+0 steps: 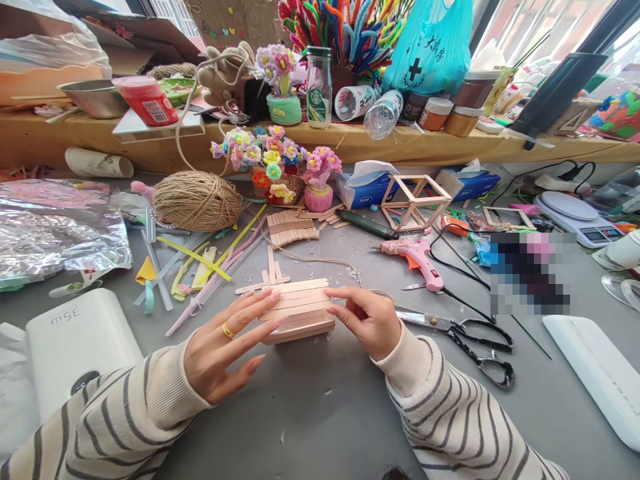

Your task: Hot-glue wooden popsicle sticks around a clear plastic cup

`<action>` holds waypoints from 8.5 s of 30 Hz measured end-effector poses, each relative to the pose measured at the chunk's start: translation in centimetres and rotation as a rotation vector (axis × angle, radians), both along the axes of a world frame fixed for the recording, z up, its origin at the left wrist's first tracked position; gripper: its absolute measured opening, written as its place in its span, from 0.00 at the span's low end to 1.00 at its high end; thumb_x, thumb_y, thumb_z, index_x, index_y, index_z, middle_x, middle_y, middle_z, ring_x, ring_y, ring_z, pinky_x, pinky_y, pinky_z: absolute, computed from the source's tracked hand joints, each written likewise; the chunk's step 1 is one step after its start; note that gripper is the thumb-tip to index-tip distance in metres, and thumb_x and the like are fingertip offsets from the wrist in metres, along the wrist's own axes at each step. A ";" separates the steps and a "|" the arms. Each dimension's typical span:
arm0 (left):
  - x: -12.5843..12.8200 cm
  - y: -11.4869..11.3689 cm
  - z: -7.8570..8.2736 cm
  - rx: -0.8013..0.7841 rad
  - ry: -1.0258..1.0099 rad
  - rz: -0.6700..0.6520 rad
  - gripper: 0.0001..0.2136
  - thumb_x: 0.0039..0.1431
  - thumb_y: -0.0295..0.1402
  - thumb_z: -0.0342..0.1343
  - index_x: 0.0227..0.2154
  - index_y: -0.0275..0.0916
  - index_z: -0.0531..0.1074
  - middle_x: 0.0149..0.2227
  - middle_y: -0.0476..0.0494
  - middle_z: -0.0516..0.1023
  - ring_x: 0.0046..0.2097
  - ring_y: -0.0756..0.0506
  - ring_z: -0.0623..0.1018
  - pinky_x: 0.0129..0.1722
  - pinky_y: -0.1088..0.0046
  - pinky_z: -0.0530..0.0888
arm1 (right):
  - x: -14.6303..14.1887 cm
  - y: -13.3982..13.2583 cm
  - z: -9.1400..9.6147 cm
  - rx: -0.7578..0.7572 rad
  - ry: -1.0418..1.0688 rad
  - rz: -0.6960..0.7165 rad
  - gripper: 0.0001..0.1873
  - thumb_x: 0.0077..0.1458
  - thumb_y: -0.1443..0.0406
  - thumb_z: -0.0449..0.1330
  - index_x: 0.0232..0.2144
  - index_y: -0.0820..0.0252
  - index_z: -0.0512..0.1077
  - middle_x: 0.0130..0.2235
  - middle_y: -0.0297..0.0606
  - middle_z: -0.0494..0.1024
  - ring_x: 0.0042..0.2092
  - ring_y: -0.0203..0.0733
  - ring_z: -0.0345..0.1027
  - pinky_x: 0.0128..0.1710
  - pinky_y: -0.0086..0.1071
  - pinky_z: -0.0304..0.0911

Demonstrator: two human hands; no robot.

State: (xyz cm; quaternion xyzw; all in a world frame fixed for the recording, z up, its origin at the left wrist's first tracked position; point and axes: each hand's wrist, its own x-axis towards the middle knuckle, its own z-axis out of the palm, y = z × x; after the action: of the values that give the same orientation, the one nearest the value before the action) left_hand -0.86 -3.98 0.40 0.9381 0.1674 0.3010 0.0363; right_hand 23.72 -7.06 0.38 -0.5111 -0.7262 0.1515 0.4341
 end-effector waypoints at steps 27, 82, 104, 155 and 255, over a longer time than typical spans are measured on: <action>0.2 0.0 -0.2 -0.014 -0.018 0.047 0.23 0.55 0.29 0.46 0.55 0.30 0.55 0.53 0.30 0.65 0.58 0.37 0.60 0.53 0.55 0.65 | -0.6 0.0 -0.2 -0.076 0.096 -0.065 0.14 0.51 0.57 0.55 0.31 0.60 0.74 0.15 0.27 0.59 0.17 0.29 0.48 0.16 0.25 0.50; -1.0 1.1 2.7 0.050 -0.291 0.204 0.17 0.51 0.19 0.51 0.44 0.38 0.67 0.40 0.42 0.74 0.42 0.48 0.75 0.43 0.71 0.74 | 13.7 2.5 -2.5 0.031 -0.407 -0.858 0.28 0.51 0.47 0.46 0.32 0.65 0.71 0.29 0.45 0.72 0.34 0.46 0.64 0.40 0.42 0.57; 1.6 1.2 3.6 0.364 -0.039 0.112 0.06 0.55 0.25 0.50 0.35 0.33 0.71 0.31 0.43 0.78 0.34 0.48 0.77 0.33 0.74 0.75 | 12.4 4.6 -3.7 -0.386 -0.545 -0.804 0.28 0.40 0.51 0.55 0.40 0.65 0.67 0.40 0.52 0.71 0.44 0.56 0.64 0.41 0.42 0.59; 2.2 1.2 3.1 0.395 -0.073 0.050 0.08 0.55 0.20 0.47 0.33 0.32 0.70 0.30 0.42 0.77 0.34 0.46 0.76 0.32 0.70 0.74 | 8.9 3.2 -1.3 0.018 -0.302 -0.603 0.20 0.41 0.53 0.55 0.34 0.60 0.68 0.33 0.41 0.72 0.34 0.44 0.65 0.34 0.36 0.62; -0.2 1.6 1.5 -0.261 -0.230 0.254 0.18 0.48 0.35 0.58 0.43 0.37 0.64 0.44 0.38 0.70 0.47 0.43 0.69 0.48 0.62 0.67 | 3.3 0.5 4.3 -0.045 -0.310 -0.606 0.14 0.40 0.54 0.57 0.22 0.60 0.65 0.17 0.30 0.63 0.18 0.31 0.52 0.18 0.28 0.50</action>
State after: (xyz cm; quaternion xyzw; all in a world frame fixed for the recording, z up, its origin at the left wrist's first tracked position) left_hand -1.11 -2.34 1.93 0.8563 0.3166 0.3840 0.1379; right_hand 27.06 -6.60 4.71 -0.7301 -0.5950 -0.0477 0.3326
